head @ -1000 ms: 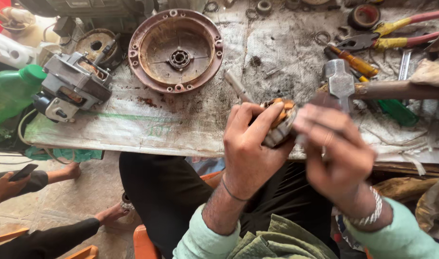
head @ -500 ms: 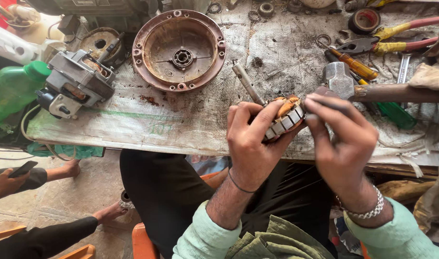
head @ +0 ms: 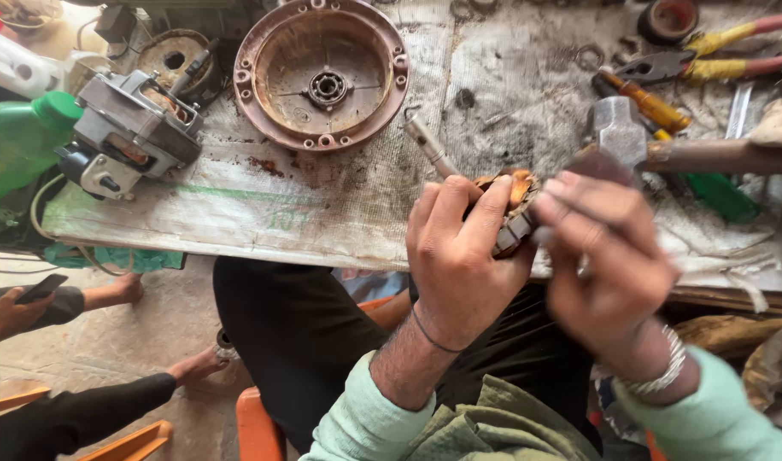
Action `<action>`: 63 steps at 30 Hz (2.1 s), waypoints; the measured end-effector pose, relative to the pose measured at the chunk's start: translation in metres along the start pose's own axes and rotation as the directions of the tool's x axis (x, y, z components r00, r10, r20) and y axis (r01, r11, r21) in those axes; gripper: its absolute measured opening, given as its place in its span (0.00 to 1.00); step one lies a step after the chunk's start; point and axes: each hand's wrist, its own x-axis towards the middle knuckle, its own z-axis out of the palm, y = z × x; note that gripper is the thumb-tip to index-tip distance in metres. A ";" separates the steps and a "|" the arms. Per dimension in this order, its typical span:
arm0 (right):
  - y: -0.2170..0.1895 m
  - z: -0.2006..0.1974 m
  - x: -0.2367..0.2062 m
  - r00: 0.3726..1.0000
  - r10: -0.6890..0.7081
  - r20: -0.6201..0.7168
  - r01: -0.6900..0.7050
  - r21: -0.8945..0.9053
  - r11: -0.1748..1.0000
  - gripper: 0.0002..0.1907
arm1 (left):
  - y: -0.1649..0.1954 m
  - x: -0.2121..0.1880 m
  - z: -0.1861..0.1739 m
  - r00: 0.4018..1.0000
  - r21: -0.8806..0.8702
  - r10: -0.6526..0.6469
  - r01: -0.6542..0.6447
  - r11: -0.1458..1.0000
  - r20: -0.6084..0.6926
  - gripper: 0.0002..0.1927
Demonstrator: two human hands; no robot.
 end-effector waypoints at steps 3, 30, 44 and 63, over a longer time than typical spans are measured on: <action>-0.001 -0.003 0.000 0.990 -0.130 0.048 0.128 0.042 0.991 0.14 | 0.000 0.002 0.001 0.999 -0.007 0.011 -0.011 1.000 0.047 0.24; 0.013 -0.020 0.002 0.987 0.153 0.040 -0.156 0.086 0.984 0.14 | -0.007 0.007 0.010 0.997 -0.151 0.053 -0.045 0.988 0.050 0.27; 0.022 -0.004 -0.006 0.995 -0.087 0.044 0.087 0.008 0.996 0.14 | -0.012 0.008 0.007 0.996 -0.115 0.067 -0.060 0.992 0.054 0.26; 0.009 -0.006 0.004 0.999 -0.005 0.033 0.006 -0.031 0.999 0.13 | -0.007 0.007 0.003 0.997 -0.092 0.039 -0.033 0.995 0.061 0.24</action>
